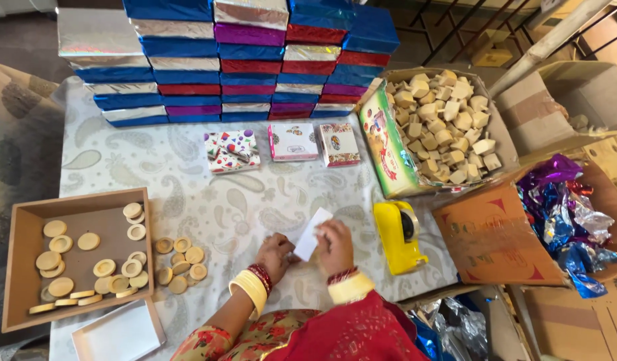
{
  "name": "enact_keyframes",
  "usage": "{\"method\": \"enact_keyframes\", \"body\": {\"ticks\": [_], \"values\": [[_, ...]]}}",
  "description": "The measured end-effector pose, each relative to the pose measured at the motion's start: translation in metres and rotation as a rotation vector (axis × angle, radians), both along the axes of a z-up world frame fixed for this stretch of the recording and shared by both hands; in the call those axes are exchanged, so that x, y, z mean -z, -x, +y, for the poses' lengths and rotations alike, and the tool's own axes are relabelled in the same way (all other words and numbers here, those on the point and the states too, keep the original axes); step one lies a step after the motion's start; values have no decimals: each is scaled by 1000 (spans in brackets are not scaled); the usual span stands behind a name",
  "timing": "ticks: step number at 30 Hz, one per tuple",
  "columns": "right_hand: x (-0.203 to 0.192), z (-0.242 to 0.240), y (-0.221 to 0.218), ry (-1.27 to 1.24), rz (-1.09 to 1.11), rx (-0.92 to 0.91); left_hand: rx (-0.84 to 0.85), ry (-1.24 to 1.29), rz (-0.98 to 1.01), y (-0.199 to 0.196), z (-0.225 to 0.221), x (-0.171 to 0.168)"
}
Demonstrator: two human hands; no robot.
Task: The person is sorting small circular items and placing them into white boxes, which are then placed into a larger container.
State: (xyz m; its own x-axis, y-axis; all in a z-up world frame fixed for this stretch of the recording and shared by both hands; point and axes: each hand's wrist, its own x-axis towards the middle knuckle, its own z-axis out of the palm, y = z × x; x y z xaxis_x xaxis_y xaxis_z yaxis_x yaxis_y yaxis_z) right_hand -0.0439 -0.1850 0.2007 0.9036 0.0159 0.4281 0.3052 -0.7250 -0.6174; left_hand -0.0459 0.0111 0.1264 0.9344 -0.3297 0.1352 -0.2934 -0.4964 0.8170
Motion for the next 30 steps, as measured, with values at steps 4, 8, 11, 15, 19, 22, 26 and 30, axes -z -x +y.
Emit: {"method": "enact_keyframes", "body": {"ticks": [4, 8, 11, 15, 19, 22, 26, 30], "values": [[-10, 26, 35, 87, -63, -201, 105, 210, 151, -5, -8, 3], [4, 16, 36, 171, -48, -268, 257, 375, 446, -10, -17, 11], [-13, 15, 9, 128, -116, -131, 262, 263, 547, -20, -20, -1], [11, -7, -33, -127, -20, 120, 304, 14, 466, -16, -22, -26], [80, -34, -55, -678, 484, 126, 287, 86, 456, -13, -19, -2], [74, -23, -41, -793, 482, 23, 349, 314, 433, -9, -15, -21], [-8, 6, 2, -478, 125, -177, 523, 607, 770, 4, -12, -42], [-43, 6, 8, -356, -39, -205, 557, 976, 857, 7, -4, -90]]}}
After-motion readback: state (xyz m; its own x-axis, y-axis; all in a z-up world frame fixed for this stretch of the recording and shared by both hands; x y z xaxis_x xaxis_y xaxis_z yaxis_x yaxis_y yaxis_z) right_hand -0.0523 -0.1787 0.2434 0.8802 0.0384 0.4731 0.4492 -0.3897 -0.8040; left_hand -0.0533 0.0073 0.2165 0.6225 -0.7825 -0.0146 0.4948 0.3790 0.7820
